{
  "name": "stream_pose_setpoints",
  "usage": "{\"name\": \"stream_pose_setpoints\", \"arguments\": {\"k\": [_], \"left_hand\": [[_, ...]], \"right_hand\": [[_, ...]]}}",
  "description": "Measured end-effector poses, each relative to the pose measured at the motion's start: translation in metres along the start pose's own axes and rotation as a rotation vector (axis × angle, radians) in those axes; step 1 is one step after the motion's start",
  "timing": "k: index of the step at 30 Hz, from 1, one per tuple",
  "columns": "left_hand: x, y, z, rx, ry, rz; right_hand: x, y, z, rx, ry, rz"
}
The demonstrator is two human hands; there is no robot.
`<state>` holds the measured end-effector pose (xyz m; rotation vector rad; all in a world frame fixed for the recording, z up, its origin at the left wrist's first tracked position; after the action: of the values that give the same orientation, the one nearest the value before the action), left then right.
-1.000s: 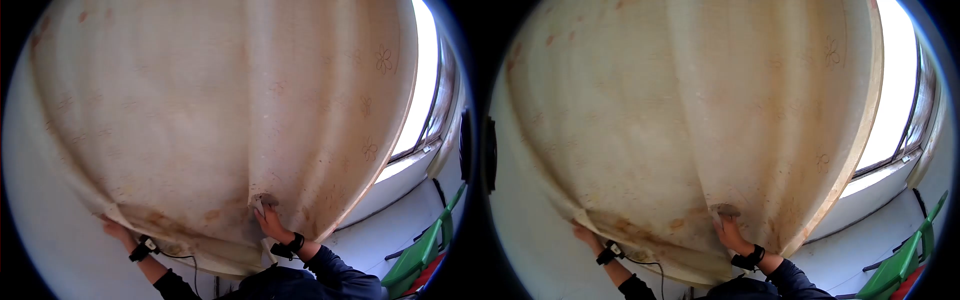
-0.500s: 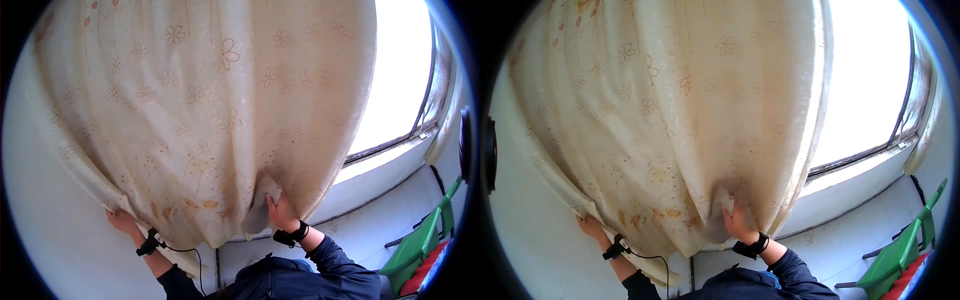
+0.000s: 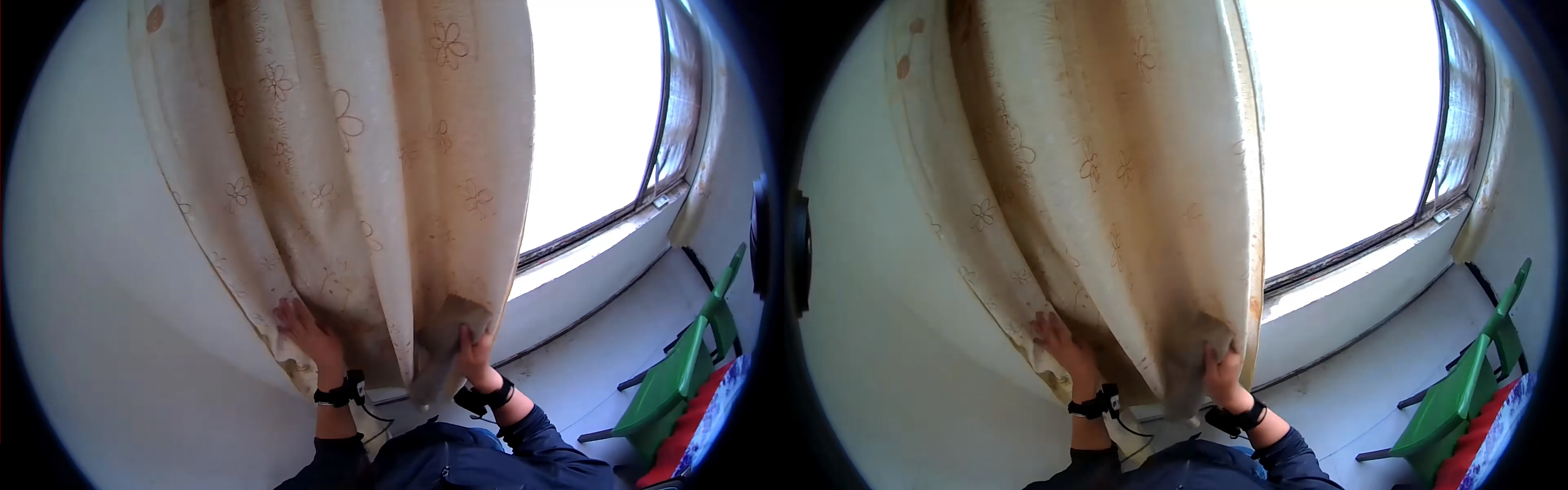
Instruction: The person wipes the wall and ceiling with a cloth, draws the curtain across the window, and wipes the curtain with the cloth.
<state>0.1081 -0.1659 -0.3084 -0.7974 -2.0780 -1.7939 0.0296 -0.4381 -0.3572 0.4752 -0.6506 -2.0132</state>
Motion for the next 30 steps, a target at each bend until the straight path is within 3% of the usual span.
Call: {"name": "stream_pose_setpoints", "arguments": {"k": [1,3,4,6,7,10,12,14,15,16,18,20,22,23,26,28,30], "left_hand": [[-0.006,-0.001,-0.004,-0.002,-0.005,0.003],[-0.010,-0.005,0.011,0.388,0.260,-0.002],[-0.009,-0.001,0.011,0.387,0.261,0.001],[-0.006,0.000,0.024,0.681,0.280,0.067],[-0.005,-0.001,0.022,0.686,0.283,0.066],[0.008,0.004,0.003,0.534,0.142,-0.052],[0.036,0.008,-0.053,0.075,-0.355,-0.415],[0.042,-0.001,-0.098,0.015,-0.423,-0.474],[0.042,-0.006,-0.129,-0.045,-0.516,-0.416],[0.040,-0.012,-0.162,-0.104,-0.609,-0.354],[0.036,-0.016,-0.218,-0.296,-0.665,-0.137],[0.025,-0.009,-0.250,-0.293,-0.776,-0.006],[0.007,-0.001,-0.265,-0.282,-0.891,0.134],[0.001,0.005,-0.263,-0.299,-0.814,0.058],[-0.027,0.017,-0.242,-0.268,-0.660,-0.107],[-0.034,0.020,-0.231,-0.164,-0.546,-0.264],[-0.043,0.019,-0.236,-0.116,-0.595,-0.248]], "right_hand": [[0.019,0.004,-0.006,-0.022,-0.045,0.022],[0.046,0.011,-0.001,-0.043,-0.065,-0.033],[0.059,0.014,0.004,-0.046,-0.065,-0.033],[0.095,0.021,0.006,-0.080,-0.059,-0.133],[0.110,0.027,0.000,-0.089,0.034,-0.181],[0.135,0.056,0.002,-0.083,0.230,-0.292],[0.146,0.082,0.001,-0.059,0.334,-0.363],[0.156,0.103,-0.013,-0.126,0.303,-0.311],[0.159,0.106,-0.052,-0.170,0.102,-0.180],[0.144,0.112,-0.044,-0.270,0.145,-0.048],[0.113,0.120,-0.042,-0.044,-0.257,0.150],[0.090,0.120,-0.035,-0.175,-0.269,0.521],[0.094,0.128,-0.036,-0.103,-0.138,0.545],[0.106,0.134,-0.047,-0.270,-0.123,0.542],[0.141,0.173,-0.035,-0.172,-0.030,0.430],[0.144,0.193,-0.050,-0.239,0.083,0.569],[0.127,0.227,-0.070,-0.304,0.166,0.741]]}}
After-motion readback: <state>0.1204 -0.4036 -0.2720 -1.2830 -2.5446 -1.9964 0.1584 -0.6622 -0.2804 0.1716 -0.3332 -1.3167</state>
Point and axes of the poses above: each hand's wrist, its own y-axis towards the middle knuckle, its own x-axis out of the back of the hand, z = x × y, the point moved 6 cm from there along y, towards the middle knuckle, and after that the axes turned 2 degrees about -y, right-handed, at the moved point
